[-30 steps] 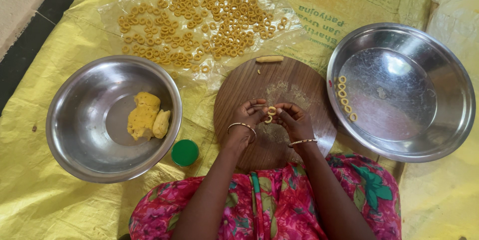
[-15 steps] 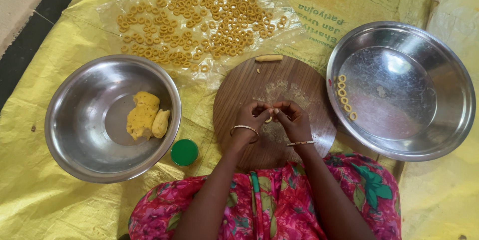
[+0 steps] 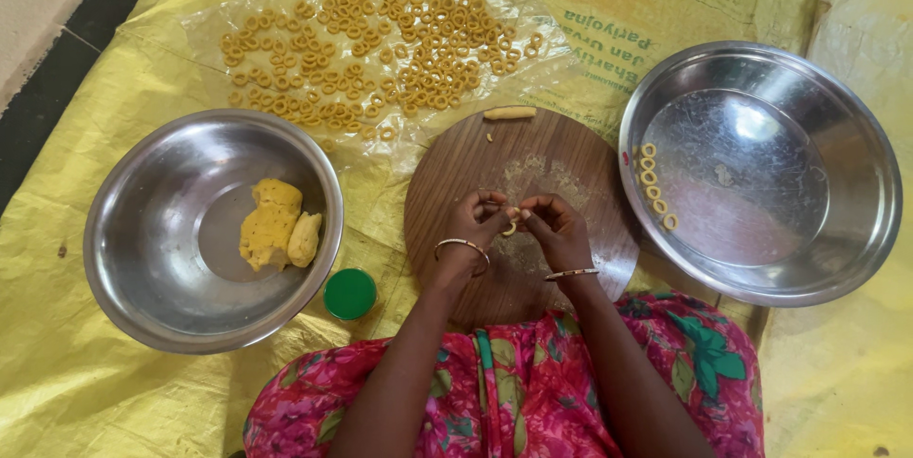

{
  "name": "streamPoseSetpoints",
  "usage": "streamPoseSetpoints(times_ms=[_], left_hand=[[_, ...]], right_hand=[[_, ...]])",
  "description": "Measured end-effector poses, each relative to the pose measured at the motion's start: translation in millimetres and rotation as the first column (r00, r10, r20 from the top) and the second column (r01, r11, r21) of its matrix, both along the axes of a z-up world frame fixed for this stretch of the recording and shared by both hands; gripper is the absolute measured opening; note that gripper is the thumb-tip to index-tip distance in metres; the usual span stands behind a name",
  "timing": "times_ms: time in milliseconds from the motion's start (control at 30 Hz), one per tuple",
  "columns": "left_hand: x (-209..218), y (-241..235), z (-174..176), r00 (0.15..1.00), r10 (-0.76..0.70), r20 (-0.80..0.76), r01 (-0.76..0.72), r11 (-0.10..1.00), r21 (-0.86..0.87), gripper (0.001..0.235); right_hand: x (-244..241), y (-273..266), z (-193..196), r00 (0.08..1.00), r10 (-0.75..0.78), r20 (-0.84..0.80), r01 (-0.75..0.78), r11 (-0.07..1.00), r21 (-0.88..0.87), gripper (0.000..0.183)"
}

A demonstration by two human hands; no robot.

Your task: The person shapes small pieces of dough into ring shapes by hand on a wooden board. They roll the dough into thin strips, cut them into small pieces, and then form each piece into a ring, placing the finished rings into a metal bowl.

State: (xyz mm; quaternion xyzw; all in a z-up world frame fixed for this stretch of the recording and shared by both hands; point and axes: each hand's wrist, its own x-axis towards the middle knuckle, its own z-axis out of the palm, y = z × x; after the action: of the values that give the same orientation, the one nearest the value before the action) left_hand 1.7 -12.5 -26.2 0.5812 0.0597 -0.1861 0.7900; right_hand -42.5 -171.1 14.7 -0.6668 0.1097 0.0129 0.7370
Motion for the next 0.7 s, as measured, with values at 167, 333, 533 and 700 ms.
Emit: streamPoseSetpoints(times_ms=[167,333,533,700], left_hand=[[-2,3,8,0.997,-0.056,-0.050,0.055,0.998,-0.006,0.028],[-4,10,17,0.995,-0.037,-0.092,0.029,0.996,-0.087,0.032],[-2,8,22,0.990,0.019,-0.143,-0.047,0.980,-0.196,0.035],[-3,9,14,0.982,0.056,-0.180,-0.107,0.952,-0.288,0.033]], right_hand=[[1,0,-5,0.999,0.021,0.039,-0.016,0.992,-0.124,0.014],[2,-62,5,0.914,0.151,0.377,0.239,0.549,-0.801,0.030],[-25,-157,7,0.970,-0.174,-0.167,-0.143,0.144,-0.979,0.048],[-19,-150,-21,0.951,-0.143,-0.275,-0.276,0.010,-0.961,0.027]])
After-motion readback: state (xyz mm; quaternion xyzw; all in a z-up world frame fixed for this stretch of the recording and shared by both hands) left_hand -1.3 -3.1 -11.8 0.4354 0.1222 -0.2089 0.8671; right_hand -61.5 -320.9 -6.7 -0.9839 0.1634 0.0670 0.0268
